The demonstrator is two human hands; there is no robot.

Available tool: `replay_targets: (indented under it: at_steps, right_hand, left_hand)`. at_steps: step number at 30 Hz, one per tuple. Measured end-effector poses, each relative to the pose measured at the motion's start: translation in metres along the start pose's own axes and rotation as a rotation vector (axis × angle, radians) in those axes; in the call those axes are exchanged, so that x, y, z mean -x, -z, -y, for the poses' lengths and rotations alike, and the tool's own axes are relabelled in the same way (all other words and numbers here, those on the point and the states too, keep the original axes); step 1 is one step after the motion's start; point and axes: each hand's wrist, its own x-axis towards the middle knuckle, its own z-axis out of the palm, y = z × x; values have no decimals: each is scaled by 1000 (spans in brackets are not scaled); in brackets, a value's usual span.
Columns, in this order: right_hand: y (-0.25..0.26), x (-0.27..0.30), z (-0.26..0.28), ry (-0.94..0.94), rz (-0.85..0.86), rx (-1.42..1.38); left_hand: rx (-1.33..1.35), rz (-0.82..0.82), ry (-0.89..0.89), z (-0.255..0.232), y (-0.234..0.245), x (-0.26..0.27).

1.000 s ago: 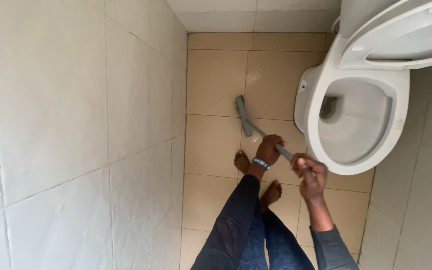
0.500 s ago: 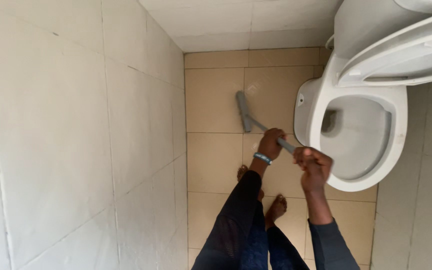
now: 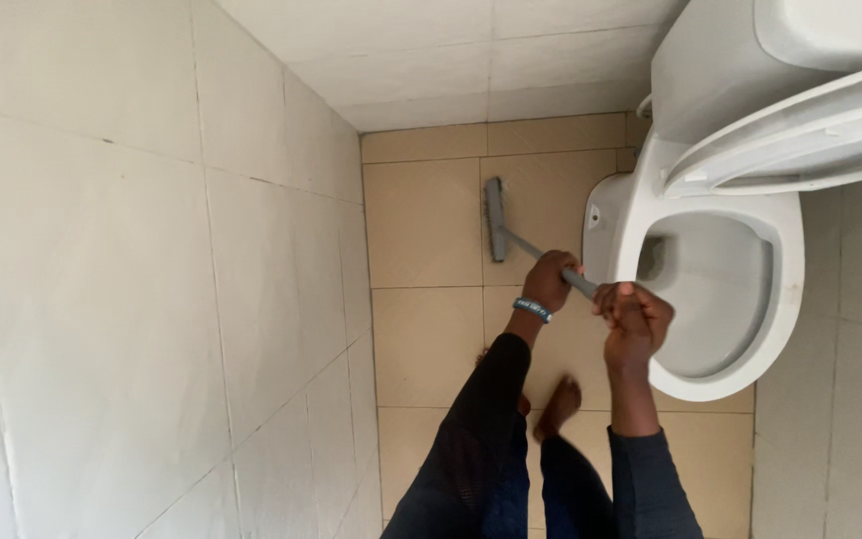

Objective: The person attaches a handle to a squeegee head by hand and wipes the tiled floor in a bathroom.

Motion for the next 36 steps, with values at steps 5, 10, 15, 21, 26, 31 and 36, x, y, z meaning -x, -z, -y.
replay_targets:
  at_steps: [5, 10, 15, 21, 26, 31, 36]
  right_hand:
    - [7, -1, 13, 19, -67, -5]
    - [6, -19, 3, -22, -14, -50]
    - [-4, -46, 17, 47, -23, 39]
    - [2, -93, 11, -25, -42, 63]
    - [21, -142, -2, -33, 81, -51]
    - [18, -151, 21, 54, -54, 93]
    - [8, -162, -1, 38, -217, 174]
  left_hand:
    - [165, 92, -78, -19, -27, -17]
    - [38, -29, 60, -9, -19, -4]
    - [30, 55, 121, -28, -2, -42]
    - [311, 41, -30, -34, -45, -111]
    - [73, -165, 120, -39, -46, -126]
    - [-10, -60, 40, -58, -37, -159]
    - [45, -13, -12, -82, -45, -187]
